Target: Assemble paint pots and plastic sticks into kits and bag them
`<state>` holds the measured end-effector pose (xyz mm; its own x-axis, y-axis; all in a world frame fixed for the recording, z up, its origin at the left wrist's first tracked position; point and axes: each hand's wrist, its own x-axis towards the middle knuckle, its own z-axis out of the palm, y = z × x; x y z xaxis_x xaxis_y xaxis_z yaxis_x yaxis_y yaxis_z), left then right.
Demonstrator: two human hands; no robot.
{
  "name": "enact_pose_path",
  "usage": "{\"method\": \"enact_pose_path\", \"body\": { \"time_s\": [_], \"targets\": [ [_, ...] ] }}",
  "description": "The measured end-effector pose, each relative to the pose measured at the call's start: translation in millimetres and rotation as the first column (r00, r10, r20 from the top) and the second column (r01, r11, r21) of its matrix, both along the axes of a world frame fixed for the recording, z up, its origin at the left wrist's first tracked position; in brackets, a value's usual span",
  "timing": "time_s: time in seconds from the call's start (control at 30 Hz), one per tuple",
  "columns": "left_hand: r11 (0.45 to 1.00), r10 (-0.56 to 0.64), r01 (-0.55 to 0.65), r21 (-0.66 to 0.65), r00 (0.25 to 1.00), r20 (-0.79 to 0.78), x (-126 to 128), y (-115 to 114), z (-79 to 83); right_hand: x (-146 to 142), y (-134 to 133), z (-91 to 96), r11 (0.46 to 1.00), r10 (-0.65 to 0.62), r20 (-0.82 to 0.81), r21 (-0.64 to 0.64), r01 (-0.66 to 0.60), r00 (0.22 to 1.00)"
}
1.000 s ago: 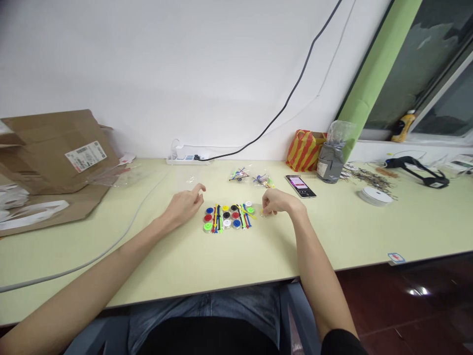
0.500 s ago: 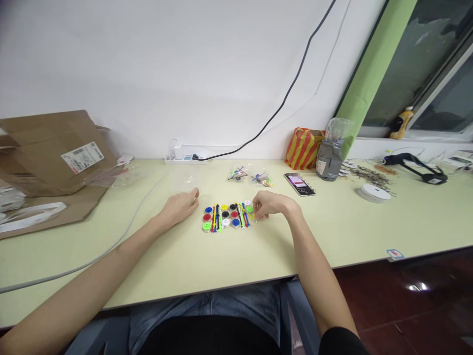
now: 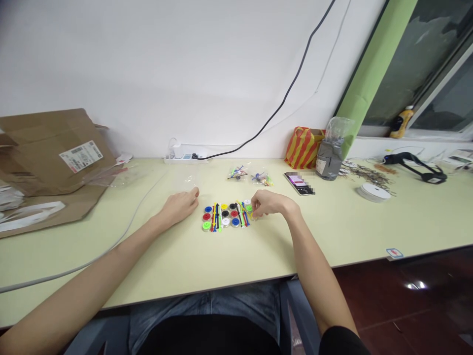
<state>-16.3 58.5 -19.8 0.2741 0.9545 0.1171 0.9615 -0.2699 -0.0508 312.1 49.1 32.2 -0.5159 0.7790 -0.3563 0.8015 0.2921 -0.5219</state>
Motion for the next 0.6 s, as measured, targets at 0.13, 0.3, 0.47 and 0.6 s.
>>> {"method": "enact_pose_path", "body": {
  "time_s": [0.13, 0.3, 0.47, 0.6],
  "targets": [
    [1.0, -0.006, 0.006, 0.005, 1.0, -0.004, 1, -1, 0.7, -1, -2, -0.9, 0.999, 0.023, -0.011, -0.028, -0.023, 1.0],
    [1.0, -0.009, 0.009, 0.005, 1.0, -0.005, 2, -3, 2.0, 0, -4, 2.2, 0.993, -0.014, 0.001, 0.116, 0.014, 1.0],
    [1.0, -0.006, 0.006, 0.006, 1.0, 0.008, 2, -3, 2.6, -24, 6, -7.2, 0.811, -0.178, -0.053, 0.558, 0.177, 0.983],
    [1.0, -0.005, 0.005, 0.005, 1.0, 0.002, 2, -4, 2.2, -48, 21, -23.2, 0.8, -0.225, 0.1, 0.586, 0.125, 0.969]
  ]
}}
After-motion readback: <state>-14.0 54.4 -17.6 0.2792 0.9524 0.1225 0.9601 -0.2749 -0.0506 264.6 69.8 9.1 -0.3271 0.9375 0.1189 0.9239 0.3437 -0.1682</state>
